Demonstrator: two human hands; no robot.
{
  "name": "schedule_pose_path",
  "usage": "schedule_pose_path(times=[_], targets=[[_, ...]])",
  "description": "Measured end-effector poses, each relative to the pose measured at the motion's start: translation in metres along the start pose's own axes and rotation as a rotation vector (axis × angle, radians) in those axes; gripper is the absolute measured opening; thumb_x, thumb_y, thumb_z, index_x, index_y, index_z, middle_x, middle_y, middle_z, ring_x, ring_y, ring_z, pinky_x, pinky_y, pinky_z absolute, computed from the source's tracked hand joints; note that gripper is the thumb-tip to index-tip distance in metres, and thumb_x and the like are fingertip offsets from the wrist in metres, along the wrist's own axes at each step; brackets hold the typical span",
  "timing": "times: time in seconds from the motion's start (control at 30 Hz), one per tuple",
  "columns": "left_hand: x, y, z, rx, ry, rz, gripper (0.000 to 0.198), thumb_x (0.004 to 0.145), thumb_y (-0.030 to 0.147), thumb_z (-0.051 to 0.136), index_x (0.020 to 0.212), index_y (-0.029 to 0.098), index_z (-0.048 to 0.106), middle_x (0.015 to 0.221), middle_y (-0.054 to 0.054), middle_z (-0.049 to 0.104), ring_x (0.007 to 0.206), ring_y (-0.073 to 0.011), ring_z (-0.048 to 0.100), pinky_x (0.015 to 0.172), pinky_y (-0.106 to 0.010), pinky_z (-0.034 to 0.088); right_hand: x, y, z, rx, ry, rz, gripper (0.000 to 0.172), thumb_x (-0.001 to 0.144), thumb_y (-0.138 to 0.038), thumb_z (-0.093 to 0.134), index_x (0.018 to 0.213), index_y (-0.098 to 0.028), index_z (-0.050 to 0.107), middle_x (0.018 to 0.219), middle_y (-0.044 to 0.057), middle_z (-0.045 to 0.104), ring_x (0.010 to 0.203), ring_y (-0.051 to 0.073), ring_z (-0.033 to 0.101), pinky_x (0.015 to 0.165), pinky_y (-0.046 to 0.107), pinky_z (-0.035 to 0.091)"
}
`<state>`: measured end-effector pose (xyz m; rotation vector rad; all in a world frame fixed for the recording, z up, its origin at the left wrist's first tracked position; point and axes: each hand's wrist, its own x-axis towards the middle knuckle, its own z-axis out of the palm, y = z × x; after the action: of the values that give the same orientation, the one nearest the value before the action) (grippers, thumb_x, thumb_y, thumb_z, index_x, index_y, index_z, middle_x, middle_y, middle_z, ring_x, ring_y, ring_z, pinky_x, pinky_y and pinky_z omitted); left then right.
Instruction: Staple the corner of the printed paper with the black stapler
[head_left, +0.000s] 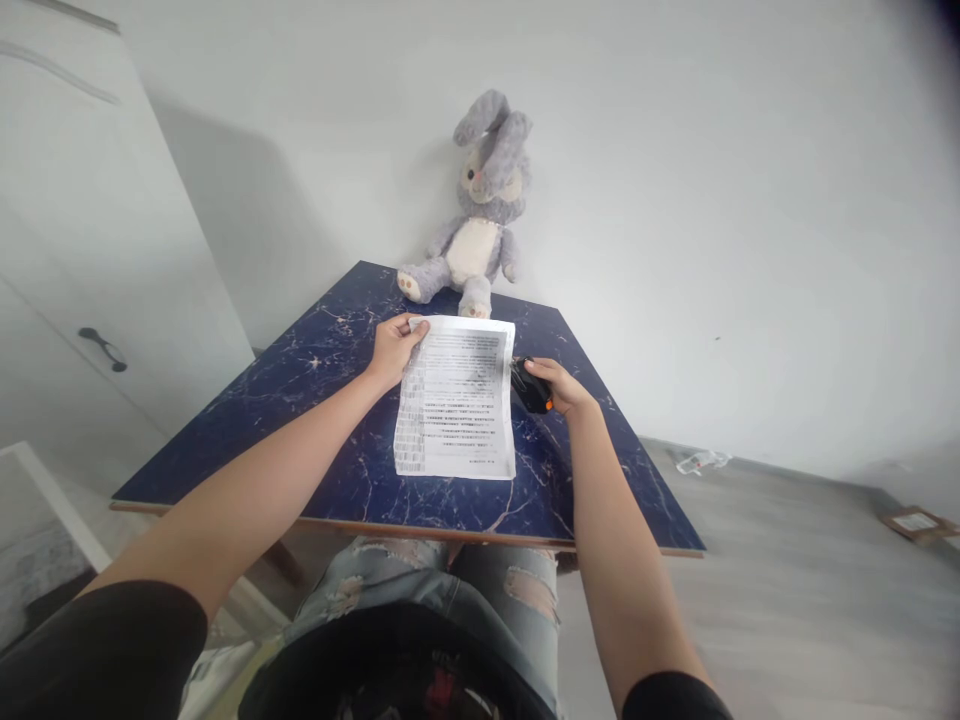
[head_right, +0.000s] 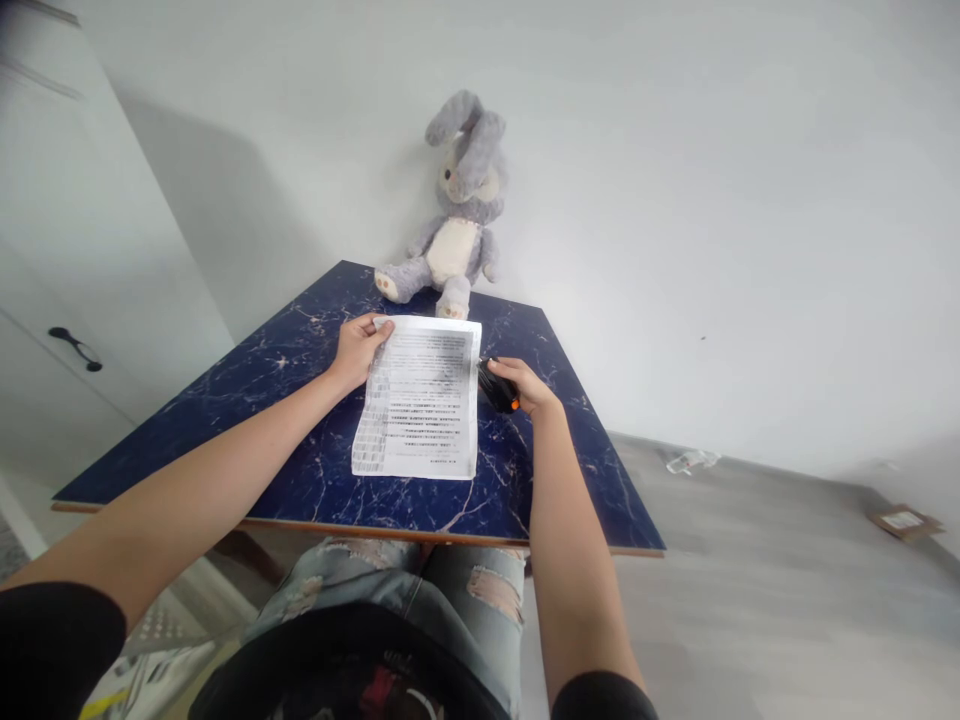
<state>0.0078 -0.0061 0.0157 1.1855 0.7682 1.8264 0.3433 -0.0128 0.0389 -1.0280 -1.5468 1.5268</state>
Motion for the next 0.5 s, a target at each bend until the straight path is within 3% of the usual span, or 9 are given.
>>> schedule_pose_path(times=[0.5], targets=[[0.000,-0.002,0.001,0.051,-0.015,0.033,0.040,0.070,0.049,0.093,0.088,0.017,0.078,0.083,-0.005,0.077,0.071,-0.0182,0.068,0.068,-0.030,0.053,-0.004,-0.011,0.009,-0.012,-0.018,0.041,0.047,0.072,-0.056,0.093,0.093,-0.017,0.079,0.088,0.008,0.079,0.077,0.024,0.073,0.069,0.030,0.059]])
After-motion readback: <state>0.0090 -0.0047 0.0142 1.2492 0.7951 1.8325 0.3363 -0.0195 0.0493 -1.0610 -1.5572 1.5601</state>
